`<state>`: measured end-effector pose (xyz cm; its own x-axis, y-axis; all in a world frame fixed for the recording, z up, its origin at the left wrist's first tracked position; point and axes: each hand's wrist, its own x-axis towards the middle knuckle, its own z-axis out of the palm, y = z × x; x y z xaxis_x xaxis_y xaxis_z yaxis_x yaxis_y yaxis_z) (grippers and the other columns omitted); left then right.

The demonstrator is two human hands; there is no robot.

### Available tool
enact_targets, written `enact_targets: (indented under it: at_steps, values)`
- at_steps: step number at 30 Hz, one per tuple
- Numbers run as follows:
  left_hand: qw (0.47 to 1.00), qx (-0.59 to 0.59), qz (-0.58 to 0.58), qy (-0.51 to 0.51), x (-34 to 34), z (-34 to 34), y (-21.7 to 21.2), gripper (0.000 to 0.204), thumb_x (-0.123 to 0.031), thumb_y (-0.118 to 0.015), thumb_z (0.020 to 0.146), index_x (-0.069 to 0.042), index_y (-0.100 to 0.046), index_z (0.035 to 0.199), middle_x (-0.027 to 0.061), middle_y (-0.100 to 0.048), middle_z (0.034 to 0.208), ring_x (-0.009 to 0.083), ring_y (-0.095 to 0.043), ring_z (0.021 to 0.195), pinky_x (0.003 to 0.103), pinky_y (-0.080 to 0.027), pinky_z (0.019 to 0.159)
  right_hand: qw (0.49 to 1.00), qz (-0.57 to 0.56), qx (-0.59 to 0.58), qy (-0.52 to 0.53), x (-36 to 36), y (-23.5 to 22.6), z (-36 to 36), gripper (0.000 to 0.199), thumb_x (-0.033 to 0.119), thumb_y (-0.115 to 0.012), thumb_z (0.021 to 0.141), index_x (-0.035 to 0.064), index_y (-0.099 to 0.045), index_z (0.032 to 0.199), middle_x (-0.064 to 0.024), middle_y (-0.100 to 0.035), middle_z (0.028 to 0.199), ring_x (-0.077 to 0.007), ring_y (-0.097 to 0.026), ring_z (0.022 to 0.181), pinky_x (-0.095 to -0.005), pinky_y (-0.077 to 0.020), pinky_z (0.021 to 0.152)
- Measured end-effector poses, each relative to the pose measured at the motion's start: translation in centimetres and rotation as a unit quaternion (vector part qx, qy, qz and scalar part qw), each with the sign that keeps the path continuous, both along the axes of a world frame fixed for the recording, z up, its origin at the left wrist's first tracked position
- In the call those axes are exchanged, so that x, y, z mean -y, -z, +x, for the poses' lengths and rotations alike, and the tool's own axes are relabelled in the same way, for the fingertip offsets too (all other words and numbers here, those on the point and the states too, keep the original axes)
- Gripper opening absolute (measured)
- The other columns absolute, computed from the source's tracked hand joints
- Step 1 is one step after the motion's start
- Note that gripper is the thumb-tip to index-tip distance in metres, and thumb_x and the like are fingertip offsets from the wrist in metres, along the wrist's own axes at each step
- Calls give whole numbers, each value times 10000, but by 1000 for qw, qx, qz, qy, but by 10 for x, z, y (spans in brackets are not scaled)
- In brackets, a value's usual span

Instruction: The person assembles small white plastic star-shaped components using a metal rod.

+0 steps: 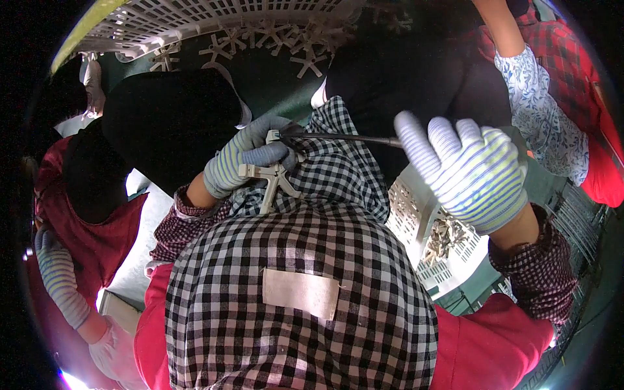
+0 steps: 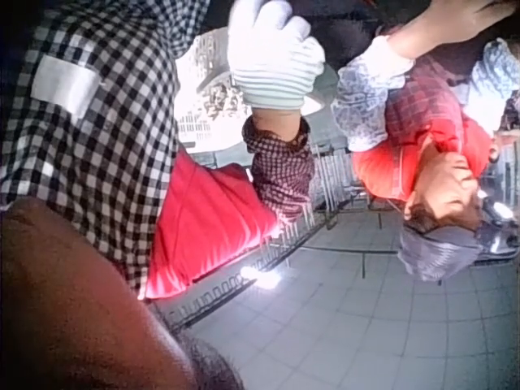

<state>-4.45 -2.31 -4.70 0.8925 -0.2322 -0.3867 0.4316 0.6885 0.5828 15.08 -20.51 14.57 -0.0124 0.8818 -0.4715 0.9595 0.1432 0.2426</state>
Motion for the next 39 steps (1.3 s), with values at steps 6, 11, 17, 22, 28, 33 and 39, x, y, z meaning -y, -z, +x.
enact_targets:
  at_steps: [6, 11, 17, 22, 28, 33, 39]
  values:
    - [996, 13, 82, 27, 4, -7, 7, 367, -161, -505, 863, 18, -425, 1174, 51, -548, 762, 92, -522, 683, 216, -426, 628, 998, -62, -28, 9, -9, 0, -5, 520, 237, -522, 747, 68, -504, 1239, -121, -577, 830, -245, -578, 688, -347, -467, 565]
    - [996, 7, 77, 38, 0, -6, 3, 385, -180, -524, 849, 35, -442, 1158, 43, -569, 722, 82, -534, 634, 211, -444, 580, 949, -134, -203, 200, -5, 14, 2, 418, 193, -546, 825, 14, -518, 1202, -170, -631, 850, -254, -634, 795, -359, -504, 650]
    - [995, 41, 94, 11, 3, -4, -1, 409, -190, -524, 851, 58, -432, 1164, 38, -581, 699, 89, -557, 615, 219, -460, 553, 521, -338, -485, 616, -19, 15, 22, 345, 166, -490, 879, -36, -537, 1155, -78, -583, 628, -117, -555, 467, -241, -449, 428]
    - [993, 37, 92, 62, -8, 3, -3, 403, -169, -510, 866, 46, -410, 1191, 56, -586, 733, 116, -575, 660, 236, -487, 622, 457, -334, -529, 633, -23, 20, 35, 358, 195, -503, 885, -29, -520, 1164, -35, -534, 576, -71, -471, 403, -206, -379, 377]
    - [979, 18, 63, -190, -24, 10, -32, 492, -174, -584, 825, 34, -410, 1236, 91, -618, 830, 126, -590, 728, 229, -478, 664, 641, -38, -556, 527, -19, 9, 34, 366, 132, -563, 838, -29, -529, 1165, 2, -497, 572, -54, -461, 449, -203, -376, 443]
    - [958, 50, 21, -280, -22, 22, -50, 716, -199, -738, 705, 25, -391, 1290, 117, -630, 760, 167, -609, 657, 234, -471, 603, 498, 157, -635, 569, -39, 75, -6, 318, 198, -569, 833, -21, -597, 1062, -58, -627, 776, -74, -542, 552, -204, -451, 526]
    - [950, 104, 6, -294, -33, 39, -59, 659, -75, -718, 699, -3, -405, 1275, 97, -611, 969, 196, -614, 897, 292, -504, 775, 354, 184, -760, 513, -77, 104, -30, 268, 181, -632, 820, -27, -613, 988, -43, -627, 748, -72, -557, 616, -209, -452, 560]
